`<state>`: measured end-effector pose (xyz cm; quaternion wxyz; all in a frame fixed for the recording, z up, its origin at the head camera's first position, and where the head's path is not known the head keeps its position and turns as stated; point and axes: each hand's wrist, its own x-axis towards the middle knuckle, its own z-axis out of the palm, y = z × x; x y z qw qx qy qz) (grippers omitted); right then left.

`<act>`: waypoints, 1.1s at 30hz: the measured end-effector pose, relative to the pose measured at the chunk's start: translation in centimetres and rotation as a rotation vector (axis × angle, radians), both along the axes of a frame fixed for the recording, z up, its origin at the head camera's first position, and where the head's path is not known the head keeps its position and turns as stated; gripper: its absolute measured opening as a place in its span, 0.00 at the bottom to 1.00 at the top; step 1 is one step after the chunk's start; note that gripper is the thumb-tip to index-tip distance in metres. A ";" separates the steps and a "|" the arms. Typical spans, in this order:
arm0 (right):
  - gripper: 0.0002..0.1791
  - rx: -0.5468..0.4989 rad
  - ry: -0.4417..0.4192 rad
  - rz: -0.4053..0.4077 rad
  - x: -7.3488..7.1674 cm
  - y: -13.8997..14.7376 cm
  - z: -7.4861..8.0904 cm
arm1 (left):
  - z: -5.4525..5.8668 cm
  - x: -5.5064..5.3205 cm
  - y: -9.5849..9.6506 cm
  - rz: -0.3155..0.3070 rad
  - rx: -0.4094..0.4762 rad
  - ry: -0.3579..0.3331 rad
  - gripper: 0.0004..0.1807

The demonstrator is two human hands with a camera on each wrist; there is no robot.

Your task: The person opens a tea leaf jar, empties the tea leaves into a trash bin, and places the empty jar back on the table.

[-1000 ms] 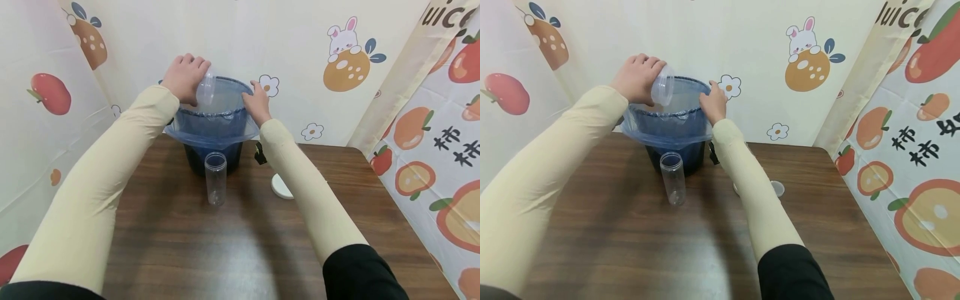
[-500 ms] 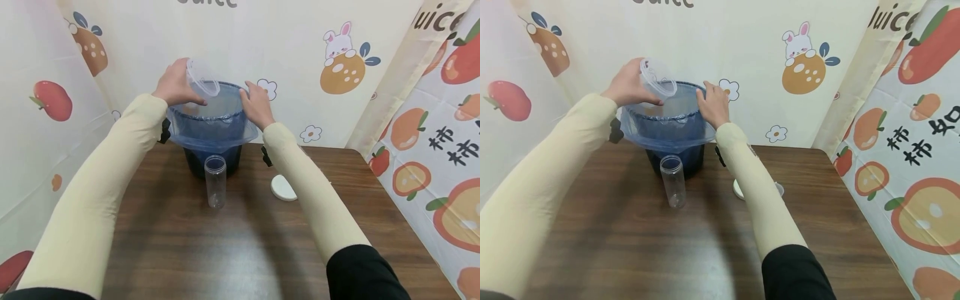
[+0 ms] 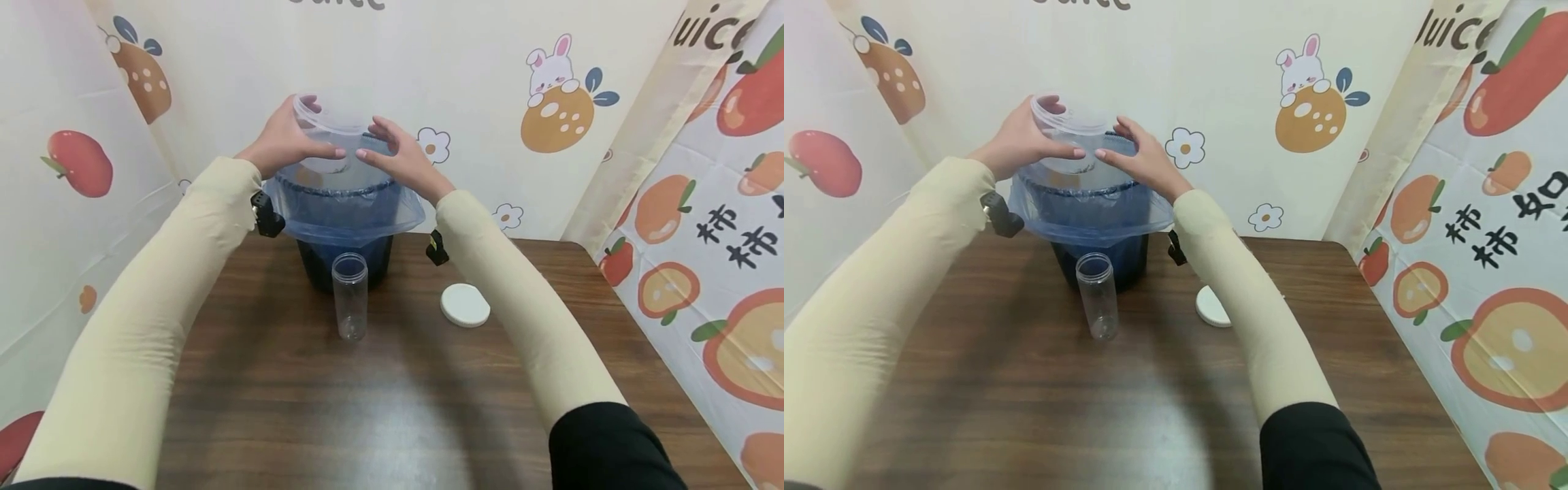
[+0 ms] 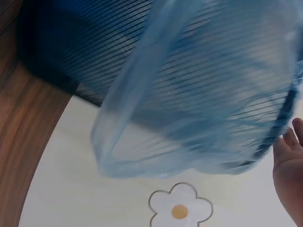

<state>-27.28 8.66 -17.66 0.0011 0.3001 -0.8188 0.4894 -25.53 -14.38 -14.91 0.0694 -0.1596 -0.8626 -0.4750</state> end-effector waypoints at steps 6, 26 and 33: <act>0.41 -0.222 -0.115 0.130 0.6 0.1 1.0 | 0.6 0.7 1.2 -0.092 0.095 -0.049 0.56; 0.47 -0.389 -0.081 0.124 3.0 4.2 1.7 | 1.0 3.6 6.2 -0.198 0.270 -0.034 0.53; 0.48 -0.401 -0.092 0.096 4.9 6.1 1.4 | 0.3 4.7 8.0 -0.220 0.289 -0.010 0.52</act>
